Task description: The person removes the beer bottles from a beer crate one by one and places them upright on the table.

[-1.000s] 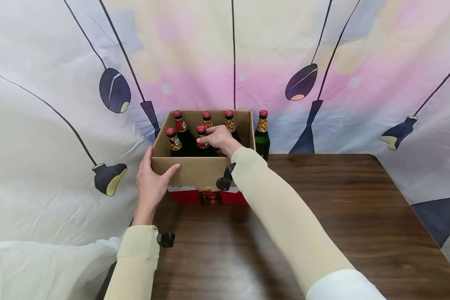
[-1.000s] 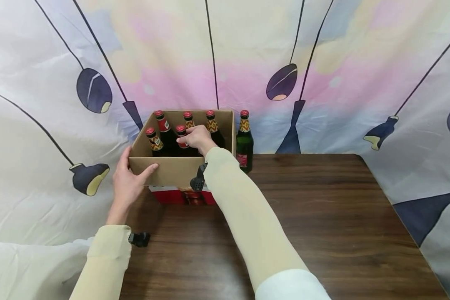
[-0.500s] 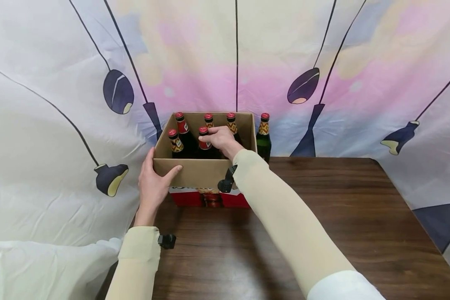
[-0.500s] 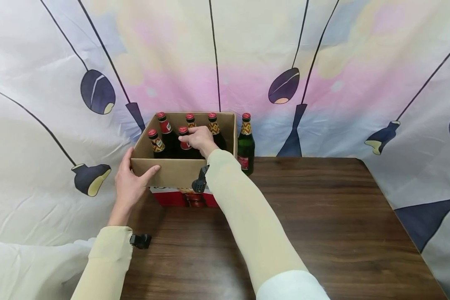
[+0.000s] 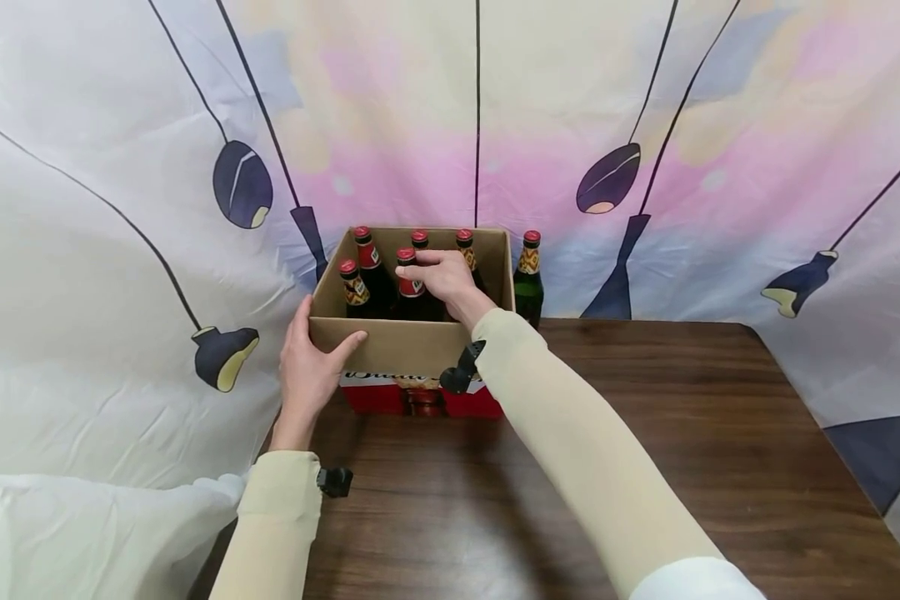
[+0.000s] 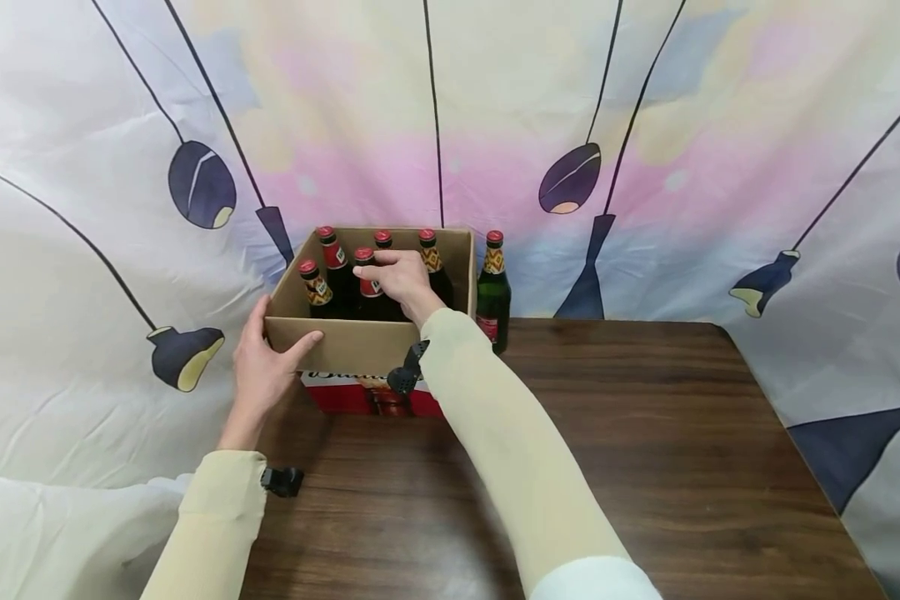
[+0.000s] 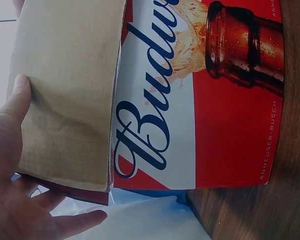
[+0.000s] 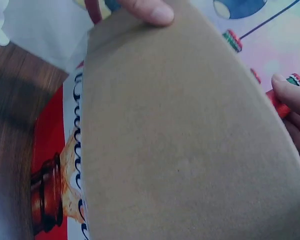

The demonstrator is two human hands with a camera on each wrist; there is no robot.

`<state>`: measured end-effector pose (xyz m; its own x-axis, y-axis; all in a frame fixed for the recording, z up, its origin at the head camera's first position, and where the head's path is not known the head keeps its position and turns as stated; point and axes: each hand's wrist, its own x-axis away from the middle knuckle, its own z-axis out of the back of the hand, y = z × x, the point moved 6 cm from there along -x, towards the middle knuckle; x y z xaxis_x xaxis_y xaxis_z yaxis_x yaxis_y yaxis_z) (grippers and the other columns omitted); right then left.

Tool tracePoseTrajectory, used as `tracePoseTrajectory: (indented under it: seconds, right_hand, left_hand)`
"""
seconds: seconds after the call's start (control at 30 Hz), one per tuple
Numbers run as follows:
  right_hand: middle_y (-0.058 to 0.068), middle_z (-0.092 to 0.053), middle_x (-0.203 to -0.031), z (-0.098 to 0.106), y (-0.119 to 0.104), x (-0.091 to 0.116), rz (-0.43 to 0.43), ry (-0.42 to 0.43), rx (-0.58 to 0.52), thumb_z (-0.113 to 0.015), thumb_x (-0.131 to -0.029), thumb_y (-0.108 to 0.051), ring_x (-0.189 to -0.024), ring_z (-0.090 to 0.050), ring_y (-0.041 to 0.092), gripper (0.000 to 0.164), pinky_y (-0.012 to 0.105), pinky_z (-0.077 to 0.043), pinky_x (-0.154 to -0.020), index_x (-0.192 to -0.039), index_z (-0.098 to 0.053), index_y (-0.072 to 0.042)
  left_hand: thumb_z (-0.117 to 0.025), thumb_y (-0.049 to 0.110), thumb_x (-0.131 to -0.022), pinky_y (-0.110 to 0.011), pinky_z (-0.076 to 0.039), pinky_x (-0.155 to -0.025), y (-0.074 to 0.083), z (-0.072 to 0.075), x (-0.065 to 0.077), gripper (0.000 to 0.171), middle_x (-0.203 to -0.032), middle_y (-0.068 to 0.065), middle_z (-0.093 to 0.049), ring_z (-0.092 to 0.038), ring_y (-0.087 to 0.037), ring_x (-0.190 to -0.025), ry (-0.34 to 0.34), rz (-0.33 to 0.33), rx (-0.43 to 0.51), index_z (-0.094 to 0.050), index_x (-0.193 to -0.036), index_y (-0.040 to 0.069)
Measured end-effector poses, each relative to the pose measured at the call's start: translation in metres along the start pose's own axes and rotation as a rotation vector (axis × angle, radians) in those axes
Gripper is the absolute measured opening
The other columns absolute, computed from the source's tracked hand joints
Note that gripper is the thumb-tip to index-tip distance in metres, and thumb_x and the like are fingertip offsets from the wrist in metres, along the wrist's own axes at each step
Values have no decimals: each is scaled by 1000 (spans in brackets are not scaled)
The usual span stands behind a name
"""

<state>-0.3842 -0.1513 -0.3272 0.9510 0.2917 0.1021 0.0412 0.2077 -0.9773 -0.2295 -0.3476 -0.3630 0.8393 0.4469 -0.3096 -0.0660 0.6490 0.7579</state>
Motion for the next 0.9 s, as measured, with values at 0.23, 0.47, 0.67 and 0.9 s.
tracePoseTrajectory:
  seconds: [0.23,0.47,0.67,0.9]
  right_hand:
    - [5,-70,-142,1,-6,6,78,7,-77,-85,-91,-25,-139,-59,26,49,46,-45,-120,-139,-72,-16]
    - [7,-71,-140,10,-13,9,137,18,-92,-85,-92,-25,-131,-65,25,51,41,-52,-113,-139,-71,-14]
    - [7,-75,-132,23,-23,11,166,34,-67,-86,-90,-26,-121,-71,22,46,36,-58,-104,-133,-75,-16]
    - [7,-78,-125,41,-53,16,217,27,-97,-86,-91,-24,-85,-65,11,43,23,-50,-68,-132,-76,-15]
  left_hand:
    - [-85,37,-91,-64,-33,-124,0,0,-1,98,-168,-18,-39,-40,-42,-150,-2,-8,-1,-28,-168,16]
    - [-84,37,-91,-64,-33,-124,1,0,1,98,-169,-17,-37,-40,-41,-152,-6,-3,-3,-27,-168,16]
    - [-84,37,-91,-65,-34,-123,0,-1,1,97,-168,-17,-38,-40,-41,-150,-8,-1,14,-28,-168,17]
    - [-84,37,-91,-65,-34,-123,-1,1,0,98,-168,-17,-38,-40,-41,-151,1,-13,20,-28,-168,16]
